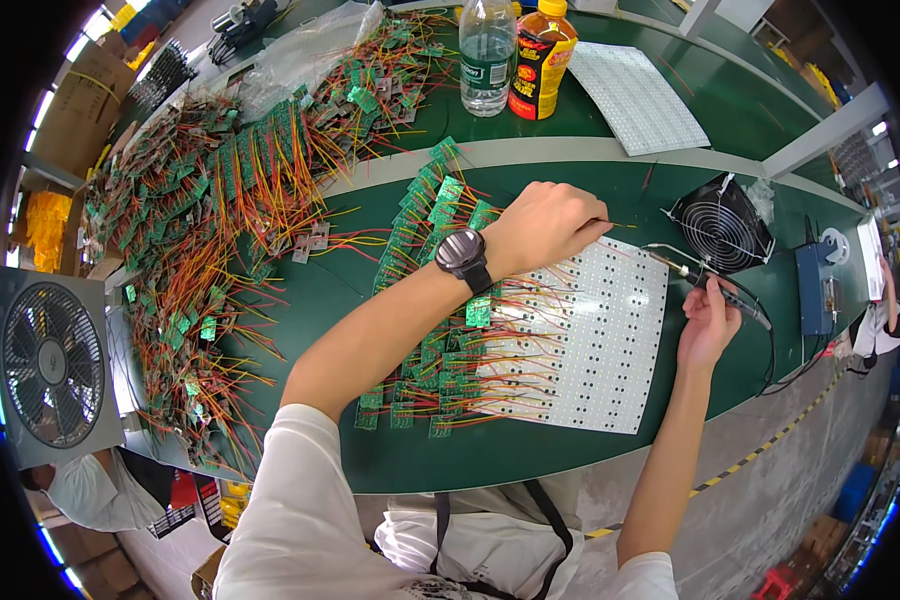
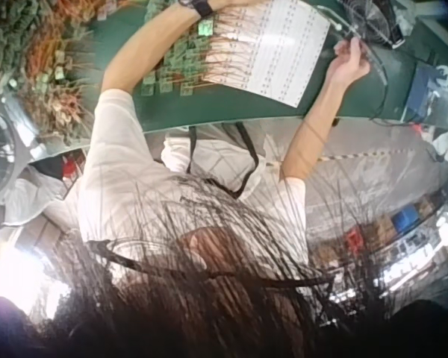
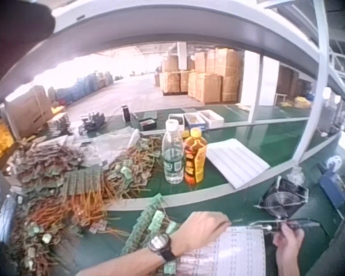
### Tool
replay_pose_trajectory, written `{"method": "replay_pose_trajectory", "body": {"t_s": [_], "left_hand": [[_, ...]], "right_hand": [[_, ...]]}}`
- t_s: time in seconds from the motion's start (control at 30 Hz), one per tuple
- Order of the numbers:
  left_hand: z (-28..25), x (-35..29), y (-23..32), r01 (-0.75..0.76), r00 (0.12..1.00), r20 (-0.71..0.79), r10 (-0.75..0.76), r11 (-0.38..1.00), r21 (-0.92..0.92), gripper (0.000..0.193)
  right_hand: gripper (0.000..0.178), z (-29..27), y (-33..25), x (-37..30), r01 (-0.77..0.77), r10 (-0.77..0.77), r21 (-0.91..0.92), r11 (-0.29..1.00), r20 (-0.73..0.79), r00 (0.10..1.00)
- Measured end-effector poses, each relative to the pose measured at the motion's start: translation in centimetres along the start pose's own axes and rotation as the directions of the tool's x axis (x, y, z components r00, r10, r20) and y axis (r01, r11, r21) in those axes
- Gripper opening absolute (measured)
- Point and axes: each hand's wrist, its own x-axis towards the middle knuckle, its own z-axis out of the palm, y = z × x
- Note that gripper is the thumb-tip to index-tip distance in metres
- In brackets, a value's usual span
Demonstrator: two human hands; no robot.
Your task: The person picks up circuit boards with attached wires from a pile and solders their wires onto an LED board using a soldering iron.
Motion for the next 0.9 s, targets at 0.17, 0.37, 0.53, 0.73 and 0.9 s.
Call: {"method": "replay_pose_trajectory", "body": {"t_s": [0.17,0.37,0.53,0.73,0.9], "left_hand": [[-0.13,-0.14,-0.09,0.011,1.0,0.017,-0.012,1.0,0.02,0.018],[0.16,0.1,-0.41,0.014,1.0,-0.003,-0.014,1.0,0.0,0.018],[0.19,0.04,-0.7,-0.021,0.999,-0.043,0.021,1.0,0.005,0.016],[-0.08,-0.39,-0.75,-0.013,0.999,-0.04,0.013,1.0,-0.001,0.013],[-0.28,-0.28,-0.67,-0.014,0.999,-0.04,0.012,0.999,-0.032,0.009]], "right_hand": [[0.018,0.12,-0.02,0.05,-0.011,0.011,0.01,1.0,-0.011,1.0],[0.019,0.15,-0.06,0.3,-0.014,0.013,-0.014,1.0,-0.027,1.0],[0.02,0.31,-0.01,0.49,-0.011,0.01,-0.023,1.0,-0.036,0.999],[0.023,0.4,0.07,0.1,0.014,-0.016,-0.041,0.999,-0.033,0.999],[0.023,0.39,-0.02,-0.03,0.04,-0.042,-0.054,0.998,-0.037,0.998]]}}
